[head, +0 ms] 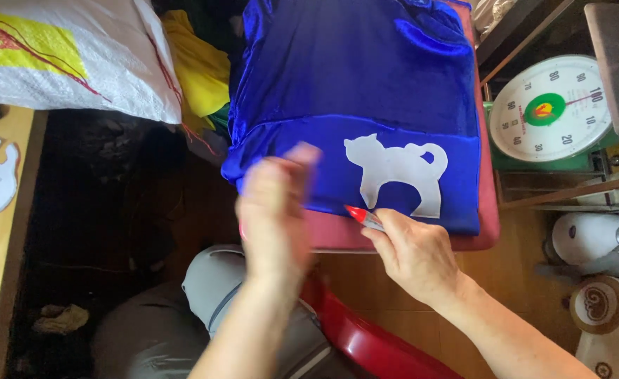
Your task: The person places a white paper cat-shaped stencil onto a blue fabric and uses a red marker to trace the outline. They hold the stencil steady with one hand while carefully drawing along the edges with the other.
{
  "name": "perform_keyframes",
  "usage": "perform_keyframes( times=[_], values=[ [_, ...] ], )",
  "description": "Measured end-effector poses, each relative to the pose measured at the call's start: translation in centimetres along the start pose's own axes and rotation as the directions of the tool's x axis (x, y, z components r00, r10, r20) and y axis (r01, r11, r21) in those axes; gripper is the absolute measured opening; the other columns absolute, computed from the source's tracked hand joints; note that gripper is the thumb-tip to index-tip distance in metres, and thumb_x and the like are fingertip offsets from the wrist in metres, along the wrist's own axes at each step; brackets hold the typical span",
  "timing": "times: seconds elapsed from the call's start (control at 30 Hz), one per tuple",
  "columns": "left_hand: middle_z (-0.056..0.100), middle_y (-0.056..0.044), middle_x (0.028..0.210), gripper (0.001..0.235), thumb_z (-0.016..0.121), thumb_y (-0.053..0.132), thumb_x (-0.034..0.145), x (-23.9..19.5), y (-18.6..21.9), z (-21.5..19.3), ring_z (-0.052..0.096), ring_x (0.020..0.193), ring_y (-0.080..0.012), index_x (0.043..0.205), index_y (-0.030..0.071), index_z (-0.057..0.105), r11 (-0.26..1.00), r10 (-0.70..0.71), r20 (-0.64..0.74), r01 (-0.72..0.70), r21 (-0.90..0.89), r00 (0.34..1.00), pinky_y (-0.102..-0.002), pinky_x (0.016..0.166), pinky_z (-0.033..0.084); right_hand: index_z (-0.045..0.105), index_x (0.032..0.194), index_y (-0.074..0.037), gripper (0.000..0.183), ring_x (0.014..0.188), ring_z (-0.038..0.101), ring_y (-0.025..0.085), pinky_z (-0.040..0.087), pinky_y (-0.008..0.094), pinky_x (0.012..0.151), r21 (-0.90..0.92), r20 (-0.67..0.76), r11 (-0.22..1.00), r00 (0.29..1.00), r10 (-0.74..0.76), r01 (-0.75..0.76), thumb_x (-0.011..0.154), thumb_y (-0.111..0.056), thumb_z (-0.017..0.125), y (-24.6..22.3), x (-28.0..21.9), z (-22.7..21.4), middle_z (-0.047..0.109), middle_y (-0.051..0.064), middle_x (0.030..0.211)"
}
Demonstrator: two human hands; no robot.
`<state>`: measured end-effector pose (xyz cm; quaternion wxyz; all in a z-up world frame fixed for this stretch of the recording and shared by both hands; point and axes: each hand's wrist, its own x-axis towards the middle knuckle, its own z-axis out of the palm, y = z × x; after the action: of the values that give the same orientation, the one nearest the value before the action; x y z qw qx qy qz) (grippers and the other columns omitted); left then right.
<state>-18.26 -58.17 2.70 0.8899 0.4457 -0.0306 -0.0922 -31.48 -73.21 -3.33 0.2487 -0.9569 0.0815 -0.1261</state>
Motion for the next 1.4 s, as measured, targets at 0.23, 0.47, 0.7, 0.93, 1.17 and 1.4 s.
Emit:
perform_keyframes(
  times=[0.23, 0.47, 0.7, 0.93, 1.17, 1.4],
  values=[
    [0.071, -0.014, 0.1, 0.018, 0.074, 0.014, 0.094, 1.6, 0.4, -7.2, 0.066, 0.096, -0.0209, 0.108, 0.004, 0.078, 0.728, -0.02, 0.266, -0.169, 0.665, 0.964, -0.037, 0.092, 0.054, 0.064, 0.129, -0.003, 0.034, 0.052, 0.061, 0.016, 0.056, 0.032, 0.051, 0.732, 0.161, 0.62, 0.956, 0.246, -0.283, 0.1, -0.011, 0.049, 4.5, -1.1, -2.4, 0.072, 0.013, 0.075],
    [0.068, -0.004, 0.092, 0.022, 0.068, 0.028, 0.095, 0.2, -5.0, -9.4, 0.061, 0.093, -0.0293, 0.11, 0.012, 0.073, 0.106, -0.179, 0.421, -0.408, 0.907, 0.889, -0.046, 0.072, 0.053, 0.052, 0.139, -0.012, 0.033, 0.058, 0.053, 0.021, 0.044, 0.029, 0.056, 0.981, 0.133, 0.116, 0.971, 0.198, -0.158, 0.107, -0.007, 0.048, 6.0, 0.2, -7.0, 0.067, 0.024, 0.098],
    [0.069, 0.0, 0.097, 0.007, 0.071, 0.01, 0.092, -0.1, -3.4, -9.8, 0.053, 0.084, -0.0283, 0.096, 0.011, 0.065, 0.095, 0.024, 0.674, -0.673, 0.734, 0.738, -0.042, 0.071, 0.042, 0.07, 0.132, -0.007, 0.034, 0.104, 0.068, 0.033, 0.045, 0.041, 0.078, 0.945, 0.094, -0.326, 0.981, 0.168, -0.035, 0.103, -0.023, 0.063, 9.6, 0.1, -7.7, 0.072, 0.025, 0.113],
    [0.066, -0.009, 0.11, 0.032, 0.078, 0.014, 0.091, -0.3, -3.7, -11.1, 0.058, 0.092, -0.0293, 0.12, 0.007, 0.067, 0.111, 0.062, 0.675, -0.677, 0.727, 0.735, -0.041, 0.079, 0.047, 0.061, 0.145, -0.016, 0.046, 0.114, 0.065, 0.035, 0.05, 0.045, 0.094, 0.935, 0.092, -0.354, 0.975, 0.202, -0.015, 0.1, -0.004, 0.059, 11.6, -0.6, -6.3, 0.075, 0.019, 0.122],
    [0.064, -0.016, 0.115, 0.042, 0.079, 0.019, 0.092, -0.5, -3.2, -11.0, 0.059, 0.1, -0.0305, 0.126, 0.0, 0.062, 0.187, 0.133, 0.687, -0.698, 0.691, 0.715, -0.04, 0.09, 0.049, 0.061, 0.138, -0.012, 0.034, 0.09, 0.068, 0.022, 0.05, 0.035, 0.08, 0.99, -0.041, 0.139, 0.932, 0.361, -0.01, 0.105, -0.017, 0.064, 10.7, -0.2, -5.1, 0.071, 0.013, 0.096],
    [0.062, -0.024, 0.124, 0.024, 0.062, 0.016, 0.1, -0.7, -2.8, -8.4, 0.061, 0.112, -0.0386, 0.118, 0.0, 0.065, 0.117, 0.278, 0.712, -0.758, 0.641, 0.645, -0.048, 0.099, 0.049, 0.067, 0.125, -0.013, 0.023, 0.095, 0.066, 0.015, 0.061, 0.045, 0.099, 0.964, -0.13, 0.264, 0.83, 0.542, -0.021, 0.103, -0.017, 0.065, 10.8, -1.0, -4.9, 0.065, 0.006, 0.101]
  ],
)
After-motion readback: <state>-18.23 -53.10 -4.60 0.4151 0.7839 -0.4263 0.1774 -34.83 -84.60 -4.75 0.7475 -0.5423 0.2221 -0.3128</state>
